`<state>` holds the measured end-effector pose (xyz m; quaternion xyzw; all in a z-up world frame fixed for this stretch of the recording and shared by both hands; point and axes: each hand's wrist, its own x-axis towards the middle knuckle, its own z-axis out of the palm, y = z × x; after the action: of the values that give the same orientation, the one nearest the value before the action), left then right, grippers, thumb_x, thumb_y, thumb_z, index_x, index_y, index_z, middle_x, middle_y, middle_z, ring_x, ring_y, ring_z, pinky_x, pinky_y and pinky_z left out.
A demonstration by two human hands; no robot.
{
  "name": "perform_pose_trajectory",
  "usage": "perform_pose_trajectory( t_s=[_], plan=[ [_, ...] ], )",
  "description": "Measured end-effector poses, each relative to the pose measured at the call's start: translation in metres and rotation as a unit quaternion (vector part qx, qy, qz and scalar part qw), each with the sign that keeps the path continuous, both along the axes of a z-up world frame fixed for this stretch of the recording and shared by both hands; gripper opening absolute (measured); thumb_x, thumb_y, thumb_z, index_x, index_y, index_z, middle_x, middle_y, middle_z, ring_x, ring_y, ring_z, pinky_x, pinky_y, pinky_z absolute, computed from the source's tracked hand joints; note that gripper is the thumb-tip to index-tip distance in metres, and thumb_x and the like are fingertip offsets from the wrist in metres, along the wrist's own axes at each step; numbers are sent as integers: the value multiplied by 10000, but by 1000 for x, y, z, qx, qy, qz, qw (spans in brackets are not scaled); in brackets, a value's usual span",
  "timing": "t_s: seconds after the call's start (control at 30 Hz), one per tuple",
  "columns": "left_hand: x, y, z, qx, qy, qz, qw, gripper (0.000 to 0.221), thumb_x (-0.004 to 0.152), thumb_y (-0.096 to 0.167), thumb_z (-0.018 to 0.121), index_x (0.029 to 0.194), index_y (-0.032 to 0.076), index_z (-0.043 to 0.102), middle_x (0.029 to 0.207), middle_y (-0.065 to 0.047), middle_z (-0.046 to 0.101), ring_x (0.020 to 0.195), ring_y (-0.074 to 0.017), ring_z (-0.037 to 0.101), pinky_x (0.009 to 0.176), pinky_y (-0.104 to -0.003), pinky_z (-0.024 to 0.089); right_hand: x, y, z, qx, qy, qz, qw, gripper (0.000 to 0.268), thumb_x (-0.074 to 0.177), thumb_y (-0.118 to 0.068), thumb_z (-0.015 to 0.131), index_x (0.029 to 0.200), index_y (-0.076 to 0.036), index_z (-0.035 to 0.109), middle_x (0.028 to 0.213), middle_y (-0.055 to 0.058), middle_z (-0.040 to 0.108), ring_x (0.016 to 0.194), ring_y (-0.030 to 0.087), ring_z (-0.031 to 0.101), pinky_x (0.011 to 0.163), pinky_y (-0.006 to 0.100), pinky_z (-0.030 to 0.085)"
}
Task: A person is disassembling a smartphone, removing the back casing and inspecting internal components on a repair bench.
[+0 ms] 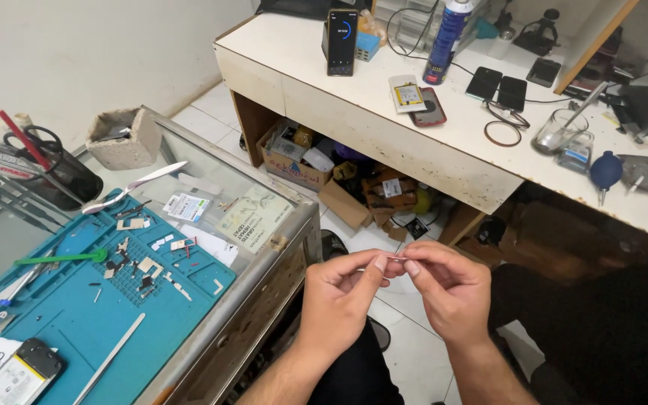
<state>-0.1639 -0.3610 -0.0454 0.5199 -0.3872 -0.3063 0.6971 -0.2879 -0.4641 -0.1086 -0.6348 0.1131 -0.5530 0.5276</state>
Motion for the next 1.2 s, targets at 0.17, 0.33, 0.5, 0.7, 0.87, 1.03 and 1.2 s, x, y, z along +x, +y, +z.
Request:
perform_pose_trajectory(
  t_s=[0.17, 0.33, 0.5, 0.7, 0.87, 1.03, 1.2],
  plan=[
    [-3, -3, -6, -4, 0, -8, 1000, 182, 939, 109, 645, 1002, 18, 790, 934, -123, 821, 870, -188, 805, 786, -298, 676, -3, -1, -2, -1, 12, -16, 1000, 135, 909, 26, 714, 1037, -1, 746, 1004, 142, 764, 968, 245, 741, 879, 324, 652],
    [-5, -2, -5, -14, -20, -7, 1000, 161, 915, 95, 677, 1019, 24, 778, 945, -119, 819, 889, -189, 811, 795, -303, 690, -5, 0, 2, 4, 2, 2, 1000, 133, 922, 33, 694, 1046, 7, 731, 965, 151, 758, 904, 248, 749, 789, 313, 685],
    [-6, 0, -6, -32, -41, -7, 999, 150, 920, 87, 685, 1031, 23, 763, 945, -126, 814, 895, -194, 809, 782, -271, 670, -6, 2, 5, 12, 6, 6, 1000, 103, 917, 38, 696, 1009, 15, 736, 963, 159, 751, 894, 250, 746, 783, 316, 686],
    [-6, 3, -3, -53, -63, 7, 997, 134, 925, 69, 687, 1017, 1, 756, 926, -142, 806, 861, -199, 806, 766, -261, 674, -6, 5, 10, -5, 2, 29, 1000, 111, 930, 19, 692, 1035, 15, 728, 943, 158, 740, 825, 245, 740, 773, 313, 678],
    [-6, 6, -5, -35, -46, 7, 998, 136, 921, 91, 692, 1002, 9, 765, 911, -131, 814, 860, -198, 814, 731, -267, 669, -7, 7, 10, -7, 2, 34, 999, 114, 925, 18, 694, 1035, 11, 723, 945, 162, 746, 847, 246, 751, 789, 315, 685],
    [-5, 11, -4, -45, -48, 8, 998, 129, 926, 90, 689, 1000, 8, 756, 911, -141, 809, 863, -206, 808, 721, -271, 669, -8, 9, 11, -11, -9, 54, 998, 211, 881, 56, 718, 1090, 42, 691, 959, 171, 729, 903, 255, 729, 799, 343, 698],
    [-4, 19, 6, -33, -150, 9, 988, 124, 939, 115, 681, 985, 44, 771, 847, -71, 763, 745, -132, 692, 693, -235, 616, -3, 15, 28, -181, 47, -27, 982, 142, 829, 50, 762, 964, 22, 726, 877, 142, 737, 777, 234, 705, 726, 309, 600]
  ],
)
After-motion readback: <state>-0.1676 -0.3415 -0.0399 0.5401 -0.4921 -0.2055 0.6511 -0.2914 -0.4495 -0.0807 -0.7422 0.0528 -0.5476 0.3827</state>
